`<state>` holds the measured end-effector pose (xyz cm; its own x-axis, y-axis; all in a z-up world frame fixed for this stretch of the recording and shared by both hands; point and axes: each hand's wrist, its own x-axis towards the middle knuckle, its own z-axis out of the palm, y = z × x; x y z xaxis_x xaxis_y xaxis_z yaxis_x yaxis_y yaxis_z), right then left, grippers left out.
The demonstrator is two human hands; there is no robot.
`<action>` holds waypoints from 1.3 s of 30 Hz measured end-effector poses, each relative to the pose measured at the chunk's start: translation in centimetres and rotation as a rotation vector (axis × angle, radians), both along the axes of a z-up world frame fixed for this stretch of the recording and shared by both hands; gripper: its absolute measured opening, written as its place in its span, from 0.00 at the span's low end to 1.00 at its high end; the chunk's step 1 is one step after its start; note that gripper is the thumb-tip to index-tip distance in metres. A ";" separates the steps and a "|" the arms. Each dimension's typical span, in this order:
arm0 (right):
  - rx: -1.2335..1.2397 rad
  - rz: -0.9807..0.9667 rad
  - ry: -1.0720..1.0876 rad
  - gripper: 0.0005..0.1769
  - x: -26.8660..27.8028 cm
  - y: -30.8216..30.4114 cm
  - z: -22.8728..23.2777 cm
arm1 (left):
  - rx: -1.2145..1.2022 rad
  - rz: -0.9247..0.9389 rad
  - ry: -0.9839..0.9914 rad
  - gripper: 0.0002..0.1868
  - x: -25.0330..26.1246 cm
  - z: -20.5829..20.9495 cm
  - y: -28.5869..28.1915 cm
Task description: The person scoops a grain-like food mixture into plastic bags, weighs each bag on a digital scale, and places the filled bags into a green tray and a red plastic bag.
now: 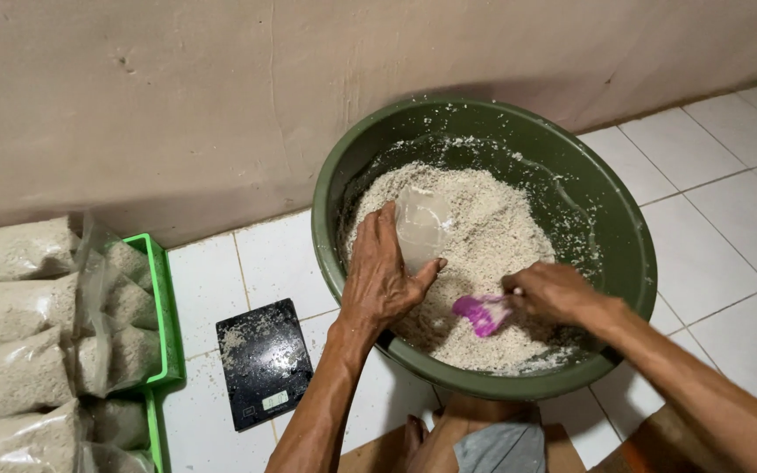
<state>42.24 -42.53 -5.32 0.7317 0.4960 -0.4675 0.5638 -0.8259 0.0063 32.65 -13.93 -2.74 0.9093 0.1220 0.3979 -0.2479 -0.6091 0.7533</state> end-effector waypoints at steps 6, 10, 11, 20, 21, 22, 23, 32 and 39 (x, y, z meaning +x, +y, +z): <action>0.077 -0.055 0.227 0.23 -1.3 2.5 -2.2 | 0.004 -0.012 0.011 0.48 0.3 -0.7 0.0; 0.075 -0.141 0.305 0.22 0.0 1.2 -3.2 | 0.007 -0.015 0.015 0.48 0.3 -0.3 0.0; 0.090 -0.160 0.292 0.17 0.6 0.6 -3.7 | 0.013 -0.018 0.020 0.49 0.4 -0.2 0.0; 0.381 -0.343 0.222 0.11 2.2 0.5 7.2 | 0.047 -0.067 0.047 0.50 0.0 0.2 -0.2; 0.388 -0.370 0.215 0.12 2.5 0.7 8.8 | 0.058 -0.075 0.057 0.50 -0.1 0.4 -0.2; 0.390 -0.368 0.212 0.12 2.9 0.8 10.4 | 0.059 -0.073 0.053 0.50 0.3 -0.5 -0.3; 0.333 -0.361 0.190 0.16 3.2 1.0 12.0 | 0.175 -0.053 -0.012 0.50 0.7 -1.4 -0.3; 0.328 -0.190 0.006 0.20 4.6 5.0 20.0 | 0.323 -0.047 -0.046 0.53 1.0 -2.1 -0.6; 0.011 -0.033 -0.176 0.13 0.6 11.9 18.6 | 0.190 -0.103 0.109 0.51 0.1 0.6 -0.2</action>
<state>42.82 -30.58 13.25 0.8179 0.4746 -0.3251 0.5272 -0.8446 0.0933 32.76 -14.13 -2.10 0.9518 -0.0414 0.3040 -0.2400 -0.7178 0.6535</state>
